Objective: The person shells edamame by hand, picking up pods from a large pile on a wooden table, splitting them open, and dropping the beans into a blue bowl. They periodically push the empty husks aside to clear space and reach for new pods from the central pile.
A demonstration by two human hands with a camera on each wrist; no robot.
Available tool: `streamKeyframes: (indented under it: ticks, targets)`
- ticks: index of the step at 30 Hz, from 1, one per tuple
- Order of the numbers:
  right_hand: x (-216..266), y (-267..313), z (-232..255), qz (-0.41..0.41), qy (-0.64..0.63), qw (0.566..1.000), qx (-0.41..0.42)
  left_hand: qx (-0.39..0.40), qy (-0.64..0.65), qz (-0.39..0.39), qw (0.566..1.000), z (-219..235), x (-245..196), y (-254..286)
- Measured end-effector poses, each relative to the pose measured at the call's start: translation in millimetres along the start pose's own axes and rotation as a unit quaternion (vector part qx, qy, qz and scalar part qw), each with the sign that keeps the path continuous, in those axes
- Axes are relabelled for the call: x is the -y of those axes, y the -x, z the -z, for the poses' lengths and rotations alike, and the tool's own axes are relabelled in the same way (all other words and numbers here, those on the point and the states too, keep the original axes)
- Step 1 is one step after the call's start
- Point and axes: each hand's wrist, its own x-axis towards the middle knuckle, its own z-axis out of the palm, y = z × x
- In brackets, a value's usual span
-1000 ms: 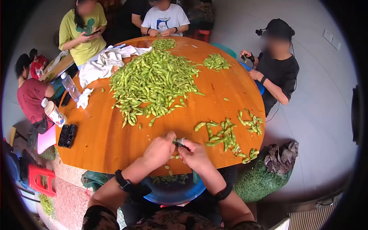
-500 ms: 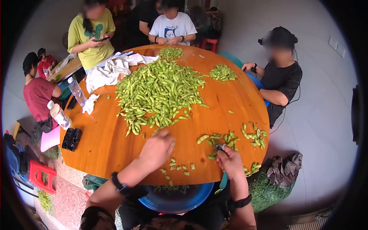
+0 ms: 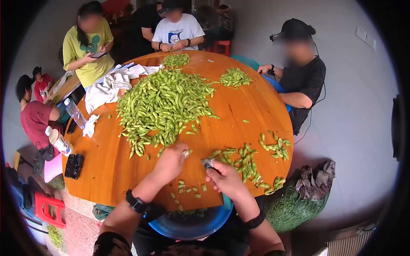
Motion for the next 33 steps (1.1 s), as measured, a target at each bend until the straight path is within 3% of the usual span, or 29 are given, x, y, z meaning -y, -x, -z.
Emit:
streamKeyframes:
  ticks: [1,2,3,6,10,16,20,23,26,28,29,31,33]
  targets:
    - [-2,-5,-4,0.011,-0.02,0.999,0.024,0.009,0.2,0.028,0.979,2,-6,10]
    - [-1,-9,-9,0.02,-0.044,0.998,0.04,0.016,0.392,0.057,0.918,5,-10,18]
    - [0,-9,-13,0.02,-0.045,0.998,0.039,0.018,0.391,0.056,0.918,7,-12,24]
    - [4,-9,-24,0.002,-0.104,0.993,0.063,0.07,0.523,0.117,0.841,10,-8,38]
    - [6,-5,-34,-0.008,-0.125,0.99,0.069,0.043,0.509,0.088,0.855,5,-3,45]
    - [-4,-9,-42,0.01,-0.116,0.993,0.022,-0.047,0.364,-0.04,0.929,-7,-4,45]
    - [-10,-12,-51,0.03,-0.137,0.99,-0.016,-0.038,0.383,-0.02,0.923,-6,-8,47]
    - [-5,-10,-53,-0.007,-0.172,0.984,-0.035,-0.039,0.442,-0.02,0.896,-8,-8,47]
    - [-4,-11,-48,-0.03,-0.206,0.978,-0.007,0.009,0.496,0.036,0.867,-8,-4,46]
    - [-8,-14,-41,-0.036,-0.229,0.972,0.023,0.054,0.649,0.083,0.754,-11,2,45]
    - [-8,-15,-38,-0.041,-0.253,0.965,0.053,0.054,0.649,0.083,0.754,-9,3,43]
    - [2,-11,-36,-0.044,-0.218,0.974,0.034,0.095,0.719,0.129,0.677,-3,2,40]
    - [6,-8,-39,-0.047,-0.181,0.982,0.015,0.087,0.716,0.116,0.683,-1,0,39]
